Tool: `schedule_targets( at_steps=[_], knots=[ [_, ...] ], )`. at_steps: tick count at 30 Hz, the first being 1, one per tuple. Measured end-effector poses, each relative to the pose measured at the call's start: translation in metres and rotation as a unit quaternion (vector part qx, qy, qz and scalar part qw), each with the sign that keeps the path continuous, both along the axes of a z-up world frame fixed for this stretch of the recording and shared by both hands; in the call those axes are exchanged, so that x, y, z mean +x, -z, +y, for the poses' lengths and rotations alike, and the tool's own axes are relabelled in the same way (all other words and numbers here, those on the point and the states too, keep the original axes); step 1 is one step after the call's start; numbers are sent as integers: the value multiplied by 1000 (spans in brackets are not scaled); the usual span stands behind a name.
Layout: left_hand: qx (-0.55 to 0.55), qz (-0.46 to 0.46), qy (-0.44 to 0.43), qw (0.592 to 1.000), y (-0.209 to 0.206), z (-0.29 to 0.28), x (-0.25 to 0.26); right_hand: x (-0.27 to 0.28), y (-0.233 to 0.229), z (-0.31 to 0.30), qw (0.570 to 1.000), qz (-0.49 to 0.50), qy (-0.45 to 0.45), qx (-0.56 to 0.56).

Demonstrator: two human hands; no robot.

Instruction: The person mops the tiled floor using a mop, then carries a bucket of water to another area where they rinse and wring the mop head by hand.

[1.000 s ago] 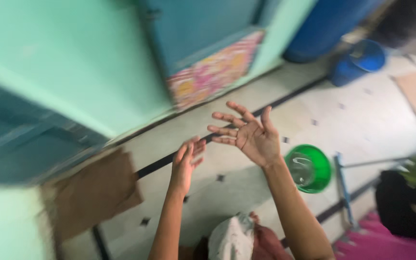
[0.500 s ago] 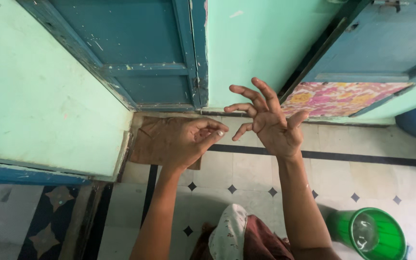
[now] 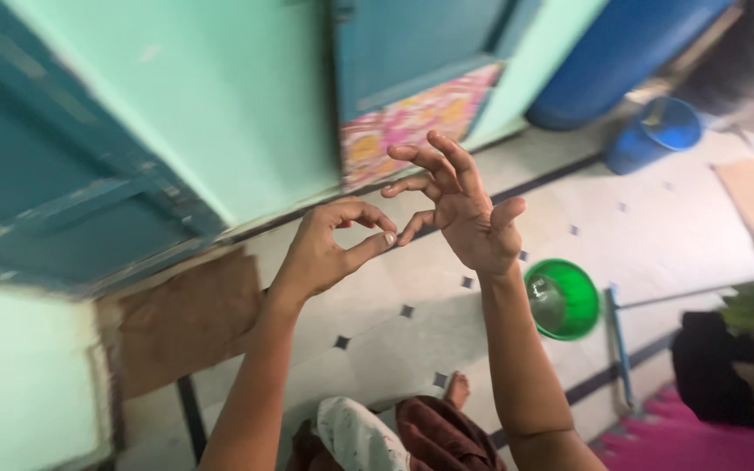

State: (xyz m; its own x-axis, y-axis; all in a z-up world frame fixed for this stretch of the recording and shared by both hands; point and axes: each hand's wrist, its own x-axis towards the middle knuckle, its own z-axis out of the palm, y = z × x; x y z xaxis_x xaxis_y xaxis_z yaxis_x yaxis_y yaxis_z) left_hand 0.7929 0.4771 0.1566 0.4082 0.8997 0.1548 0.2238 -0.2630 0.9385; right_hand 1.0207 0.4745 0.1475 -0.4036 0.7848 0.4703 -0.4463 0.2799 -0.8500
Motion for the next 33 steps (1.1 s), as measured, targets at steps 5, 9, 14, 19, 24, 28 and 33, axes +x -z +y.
schedule_targets(
  at_steps=[5,9,14,19,24,28,33],
  knots=[
    [36,-29,96,994,-2,15,127,119,-3,-25,995,-15,96,5],
    [32,-39,143,988,-1,13,230,215,-3,-42,988,-18,155,9],
    [35,-38,190,980,4,27,338,319,-2,-58,970,-28,241,-3],
    [36,-51,255,965,15,45,416,404,1,-63,913,-119,382,-78],
    [70,-15,307,949,12,56,455,435,-13,-63,833,-351,420,-77],
    [103,-11,335,937,4,60,460,431,-28,-57,837,-381,389,-51],
    [86,-9,353,932,-1,66,441,407,-35,-55,836,-391,380,-55]
  ],
)
